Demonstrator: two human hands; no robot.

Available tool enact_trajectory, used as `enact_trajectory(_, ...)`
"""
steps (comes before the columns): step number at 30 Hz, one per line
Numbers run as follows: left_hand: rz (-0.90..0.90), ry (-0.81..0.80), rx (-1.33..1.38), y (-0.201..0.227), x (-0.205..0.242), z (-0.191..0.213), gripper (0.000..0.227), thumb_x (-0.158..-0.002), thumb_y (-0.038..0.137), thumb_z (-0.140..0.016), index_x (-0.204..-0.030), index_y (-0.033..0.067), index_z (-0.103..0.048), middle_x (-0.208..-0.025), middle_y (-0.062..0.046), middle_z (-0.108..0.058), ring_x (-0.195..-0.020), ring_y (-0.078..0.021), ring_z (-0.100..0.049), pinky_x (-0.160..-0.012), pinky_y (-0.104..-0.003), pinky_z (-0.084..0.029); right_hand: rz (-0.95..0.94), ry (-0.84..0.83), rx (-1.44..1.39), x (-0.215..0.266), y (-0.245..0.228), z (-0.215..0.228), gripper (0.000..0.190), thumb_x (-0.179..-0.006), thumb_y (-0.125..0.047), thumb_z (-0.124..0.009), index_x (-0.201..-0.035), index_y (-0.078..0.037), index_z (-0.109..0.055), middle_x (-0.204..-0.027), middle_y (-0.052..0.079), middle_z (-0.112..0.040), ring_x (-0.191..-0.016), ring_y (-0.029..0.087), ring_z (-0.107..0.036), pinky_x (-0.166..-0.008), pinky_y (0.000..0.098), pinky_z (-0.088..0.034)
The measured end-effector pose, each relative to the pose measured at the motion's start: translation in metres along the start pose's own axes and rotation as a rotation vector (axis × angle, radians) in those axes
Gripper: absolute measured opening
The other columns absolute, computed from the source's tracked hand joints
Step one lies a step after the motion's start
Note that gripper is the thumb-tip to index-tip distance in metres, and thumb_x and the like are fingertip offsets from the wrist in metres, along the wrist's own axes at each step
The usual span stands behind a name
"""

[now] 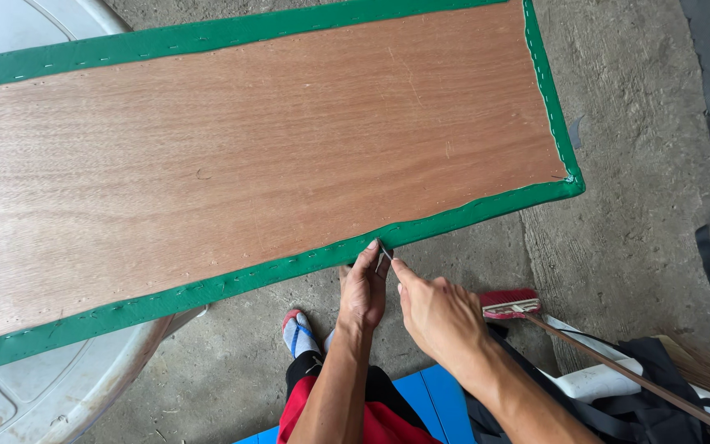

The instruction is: The person uses a small knife to trim excess green fabric along the edges of a wooden board. They then switch to pliers to pull and remove staples from the board's edge. The person works along the length of the board, removing the fabric and staples.

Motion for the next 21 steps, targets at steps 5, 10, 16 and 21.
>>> enact_trajectory(5,0.018,0.046,-0.086,-0.001,-0.001,0.005,0.053,-0.085,0.011,-0.077,-0.130,0.0144,-0.049,-0.113,-0.003,-0.066,-0.105,-0.0184,-0.065,-0.093,-0.043,-0.051,0.021,0.025,-0.072,-0.010,-0.001,0.006,0.042,-0.097,-0.025,-0.055,-0.139,-0.019,-0.062,-0.085,0.022,-0.075,-0.078,0.039,-0.075,-0.074,0.0525,-0.060)
enact_trajectory(10,0.067,0.126,-0.234,0.000,-0.003,0.007,0.050,-0.083,0.021,-0.079,-0.127,0.0147,-0.057,-0.114,0.000,-0.069,-0.104,-0.0168,-0.062,-0.087,-0.039,-0.043,0.102,0.019,-0.005,-0.041,0.012,0.000,0.031,-0.098,-0.026,-0.058,-0.126,-0.018,-0.068,-0.087,0.018,-0.077,-0.079,0.036,-0.075,-0.071,0.0528,-0.059)
enact_trajectory(16,0.034,0.088,-0.214,-0.002,0.004,0.001,0.050,-0.084,0.020,-0.080,-0.128,0.0113,-0.058,-0.112,-0.002,-0.069,-0.104,-0.0198,-0.062,-0.089,-0.040,-0.046,-0.012,0.154,-0.123,-0.013,0.024,-0.069,0.057,-0.102,-0.032,-0.052,-0.158,-0.031,-0.043,-0.076,0.019,-0.074,-0.068,0.038,-0.074,-0.061,0.0521,-0.057)
enact_trajectory(21,0.053,0.125,-0.181,-0.001,0.003,0.006,0.055,-0.082,0.017,-0.077,-0.130,0.0137,-0.052,-0.112,-0.001,-0.069,-0.105,-0.0178,-0.065,-0.092,-0.042,-0.051,0.032,0.298,-0.341,-0.008,0.026,-0.081,0.056,-0.098,-0.035,-0.054,-0.152,-0.031,-0.044,-0.077,0.020,-0.074,-0.069,0.042,-0.073,-0.060,0.0548,-0.056)
Point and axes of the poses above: each hand's wrist, its own x-axis away from the middle knuckle, its own z-axis out of the back of the hand, y = z × x, the point moved 3 cm from there along -x, towards the middle knuckle
